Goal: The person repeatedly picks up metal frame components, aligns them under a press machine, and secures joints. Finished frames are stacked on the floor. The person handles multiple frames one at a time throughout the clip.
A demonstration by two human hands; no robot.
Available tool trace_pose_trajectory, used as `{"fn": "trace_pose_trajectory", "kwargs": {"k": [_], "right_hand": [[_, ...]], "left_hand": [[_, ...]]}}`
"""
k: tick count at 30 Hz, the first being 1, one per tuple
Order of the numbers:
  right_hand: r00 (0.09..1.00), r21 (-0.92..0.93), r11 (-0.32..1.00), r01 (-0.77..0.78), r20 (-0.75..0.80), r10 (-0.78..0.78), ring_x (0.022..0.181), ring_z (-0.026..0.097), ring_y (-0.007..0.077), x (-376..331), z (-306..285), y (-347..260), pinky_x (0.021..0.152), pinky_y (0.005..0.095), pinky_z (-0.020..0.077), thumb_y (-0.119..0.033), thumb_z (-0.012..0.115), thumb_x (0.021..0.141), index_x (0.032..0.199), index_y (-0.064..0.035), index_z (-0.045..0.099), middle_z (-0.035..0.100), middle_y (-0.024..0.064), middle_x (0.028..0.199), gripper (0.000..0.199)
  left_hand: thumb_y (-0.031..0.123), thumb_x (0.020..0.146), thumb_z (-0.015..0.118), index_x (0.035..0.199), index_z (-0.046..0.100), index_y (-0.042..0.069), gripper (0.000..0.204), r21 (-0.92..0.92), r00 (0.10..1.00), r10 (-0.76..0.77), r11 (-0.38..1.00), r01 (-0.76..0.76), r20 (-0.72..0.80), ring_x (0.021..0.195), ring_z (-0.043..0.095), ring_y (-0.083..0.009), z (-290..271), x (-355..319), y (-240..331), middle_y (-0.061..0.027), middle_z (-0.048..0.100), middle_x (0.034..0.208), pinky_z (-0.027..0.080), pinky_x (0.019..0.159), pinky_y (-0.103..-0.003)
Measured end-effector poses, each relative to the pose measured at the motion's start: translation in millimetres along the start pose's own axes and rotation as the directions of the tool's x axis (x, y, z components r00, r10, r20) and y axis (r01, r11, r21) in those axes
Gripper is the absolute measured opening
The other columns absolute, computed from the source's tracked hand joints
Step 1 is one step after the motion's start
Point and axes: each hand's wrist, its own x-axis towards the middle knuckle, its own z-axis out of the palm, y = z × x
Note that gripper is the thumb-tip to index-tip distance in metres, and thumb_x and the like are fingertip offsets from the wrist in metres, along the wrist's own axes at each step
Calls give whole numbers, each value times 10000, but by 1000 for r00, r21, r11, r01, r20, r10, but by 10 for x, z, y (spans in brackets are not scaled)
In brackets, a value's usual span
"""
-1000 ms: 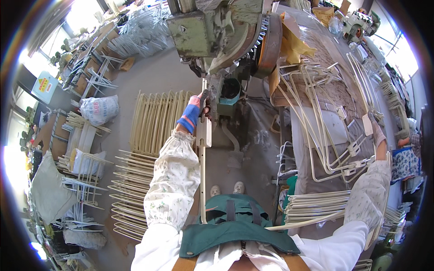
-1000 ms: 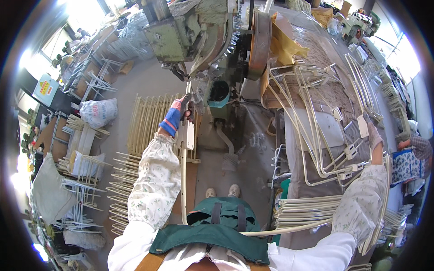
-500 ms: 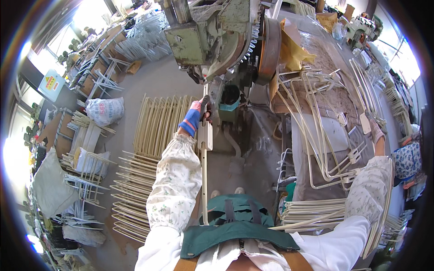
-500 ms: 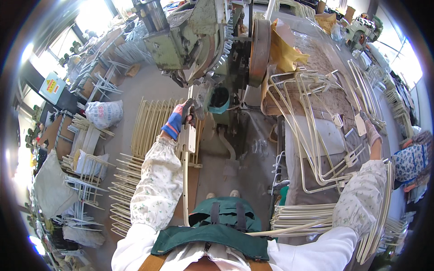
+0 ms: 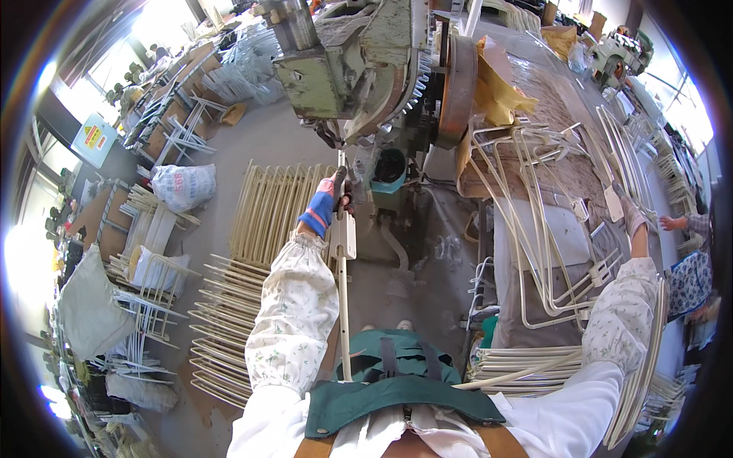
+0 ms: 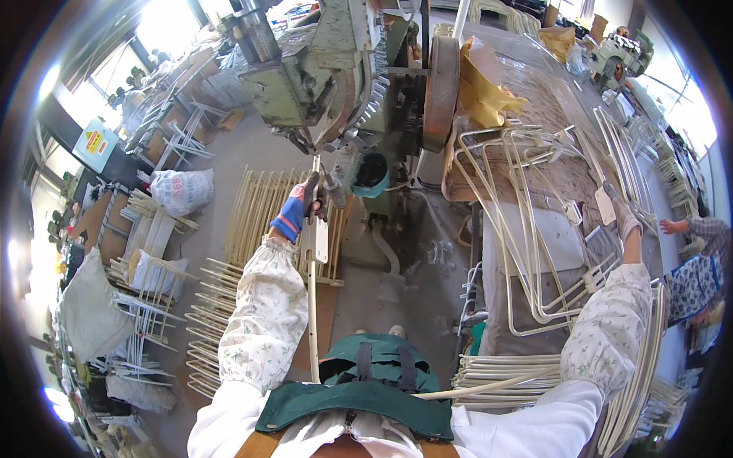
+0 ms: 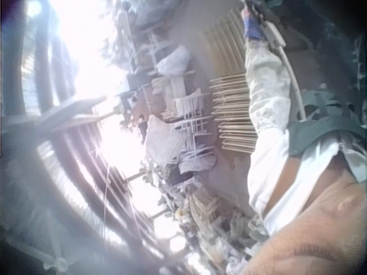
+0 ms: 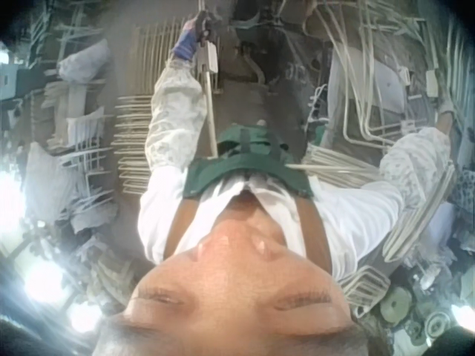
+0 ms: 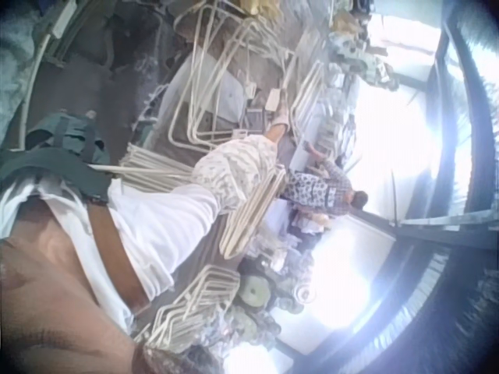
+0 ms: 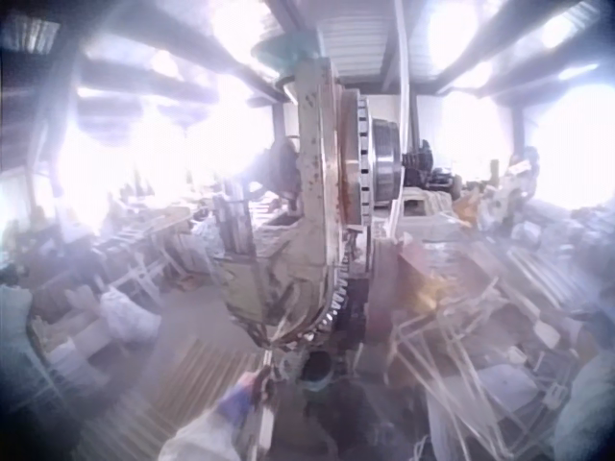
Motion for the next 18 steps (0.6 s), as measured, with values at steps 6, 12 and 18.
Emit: {"fn": "trace_pose_trajectory", "kwargs": {"k": [6,12,18], "right_hand": [[988,-54,996,-64,140,71,1300,223,228,123,-308,77,1058,353,142,-291,237,925,1367,-48,230,256,55,1414,505],[996,18,997,75,39,-76,1277,253,228,-269,-464,522,1054,382,146,-296,272,907,1353,-58,275,267,56,1405,505],[994,-111,989,98,53,-93,1242,292,276,-440,-302,453,1033,425,181,-313,262,912,1342,-54,288,300,88,1378,503]], "left_hand": [[497,844,459,744,503,23,487,24,994,-38,999,41,-101,328,428,-197,-70,65,-90,-80,423,451,445,365,-383],[377,874,476,865,503,121,257,-131,996,56,989,-65,-69,419,516,-164,-34,-68,30,-34,474,530,410,344,-305],[290,893,466,1039,477,163,194,-204,998,45,978,-52,-36,415,539,-199,-193,183,-112,-76,532,586,416,314,-350]]}}
